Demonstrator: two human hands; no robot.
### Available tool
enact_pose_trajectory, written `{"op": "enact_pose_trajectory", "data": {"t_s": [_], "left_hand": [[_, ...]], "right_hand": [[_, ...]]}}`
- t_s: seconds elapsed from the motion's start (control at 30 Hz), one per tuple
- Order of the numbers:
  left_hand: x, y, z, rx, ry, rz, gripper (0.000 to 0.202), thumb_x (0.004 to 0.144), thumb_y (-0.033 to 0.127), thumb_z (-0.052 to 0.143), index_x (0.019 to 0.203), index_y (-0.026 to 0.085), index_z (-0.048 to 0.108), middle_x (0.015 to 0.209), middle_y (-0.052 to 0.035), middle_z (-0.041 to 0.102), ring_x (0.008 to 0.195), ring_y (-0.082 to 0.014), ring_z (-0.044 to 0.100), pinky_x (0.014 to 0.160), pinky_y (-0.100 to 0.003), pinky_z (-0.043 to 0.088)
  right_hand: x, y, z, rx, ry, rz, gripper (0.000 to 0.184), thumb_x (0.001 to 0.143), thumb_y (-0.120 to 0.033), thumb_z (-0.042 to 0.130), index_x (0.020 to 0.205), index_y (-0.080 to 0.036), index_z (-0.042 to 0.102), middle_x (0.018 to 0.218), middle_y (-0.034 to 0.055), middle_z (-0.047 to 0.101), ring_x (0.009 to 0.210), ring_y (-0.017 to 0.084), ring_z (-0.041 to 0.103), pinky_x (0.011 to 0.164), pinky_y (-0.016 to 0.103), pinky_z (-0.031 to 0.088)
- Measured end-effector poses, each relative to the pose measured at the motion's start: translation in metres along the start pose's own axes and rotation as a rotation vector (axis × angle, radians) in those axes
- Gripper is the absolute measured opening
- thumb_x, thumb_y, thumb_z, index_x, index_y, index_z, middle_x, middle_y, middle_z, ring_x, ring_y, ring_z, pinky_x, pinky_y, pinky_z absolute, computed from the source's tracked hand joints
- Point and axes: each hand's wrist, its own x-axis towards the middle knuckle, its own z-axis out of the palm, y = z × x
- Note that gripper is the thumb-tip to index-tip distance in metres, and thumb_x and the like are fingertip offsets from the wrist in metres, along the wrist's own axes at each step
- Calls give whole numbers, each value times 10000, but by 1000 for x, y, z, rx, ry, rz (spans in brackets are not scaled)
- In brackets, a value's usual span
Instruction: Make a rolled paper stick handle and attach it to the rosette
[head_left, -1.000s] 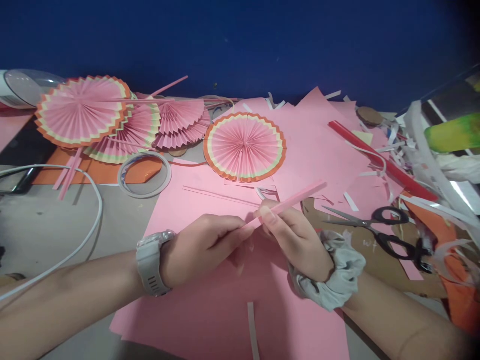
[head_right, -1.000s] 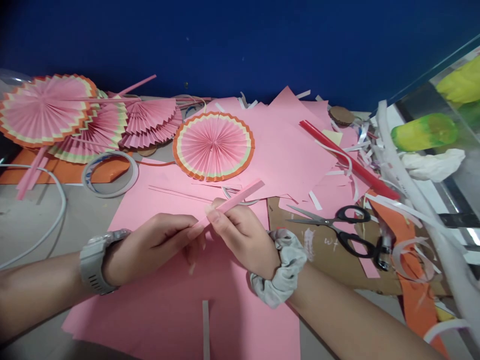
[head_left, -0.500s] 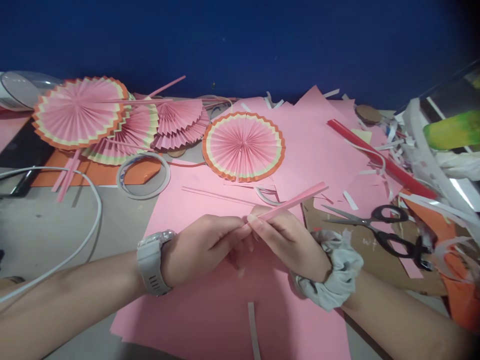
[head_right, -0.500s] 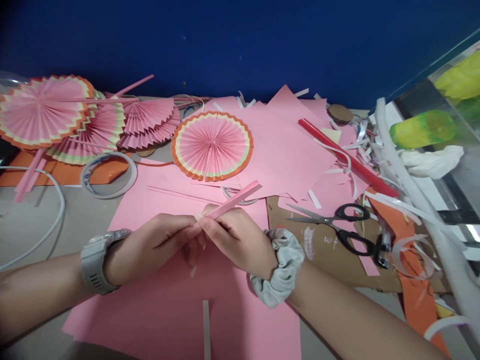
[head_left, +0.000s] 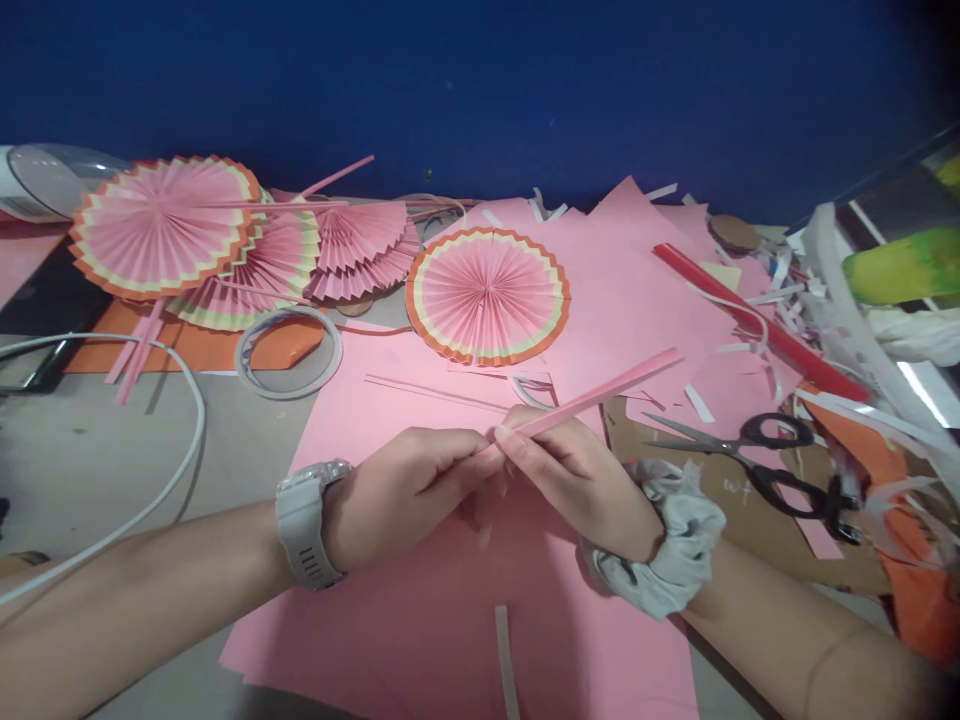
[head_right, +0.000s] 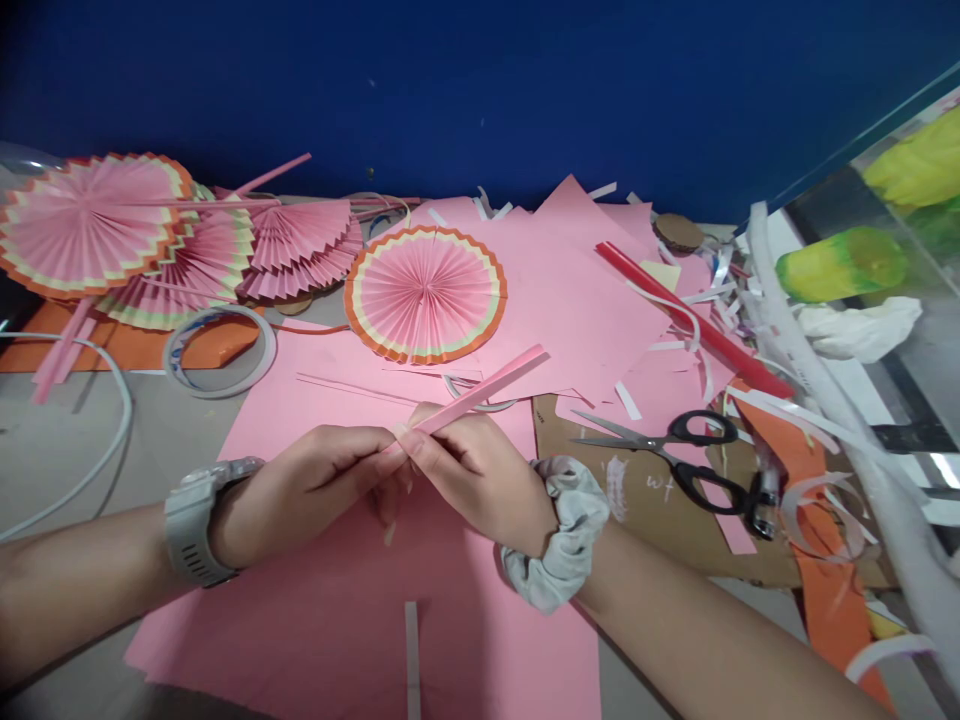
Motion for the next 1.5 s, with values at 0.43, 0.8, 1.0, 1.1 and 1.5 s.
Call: {"op": "enact_pose_trajectory", "data": {"t_s": [0.43,0.8,1.0,1.1,1.5], "left_hand": [[1,5,-2,32,71,-10,321,950,306,398,715,135,534,603,1,632,579,-70,601,617,-173,462],[4,2,-3,-241,23,-46,284,947,347,375,832,136,527,593,20,567,527,-97,620,561,-209,494],[0,5,0,-12,127,7,266,935,319,426,767,145,537,611,4,622,569,-89,611,609,-195,486],[-1,6,0,88,158,15,268,936,323,426,791,144,563,618,5,640,585,-83,608,632,-186,478],[-2,5,1,128,170,27,272,936,304,435,743,148,546,621,15,643,576,-69,587,611,-165,455]], "right_hand": [[-3,0,1,-47,86,-13,306,949,-223,372,691,-179,530,652,-29,474,620,80,472,611,201,384],[-6,1,2,-87,144,-33,303,949,-236,372,686,-189,514,694,-8,517,671,104,501,645,225,402],[-6,-3,3,-113,160,-18,346,949,-265,358,625,-191,457,681,3,513,632,115,489,605,253,399],[-5,-3,3,-111,159,-18,359,949,-276,360,605,-192,418,673,-1,495,604,107,464,585,252,391],[-5,-3,3,-117,158,-10,342,950,-274,358,626,-191,430,659,-4,473,592,106,463,573,246,384]]}}
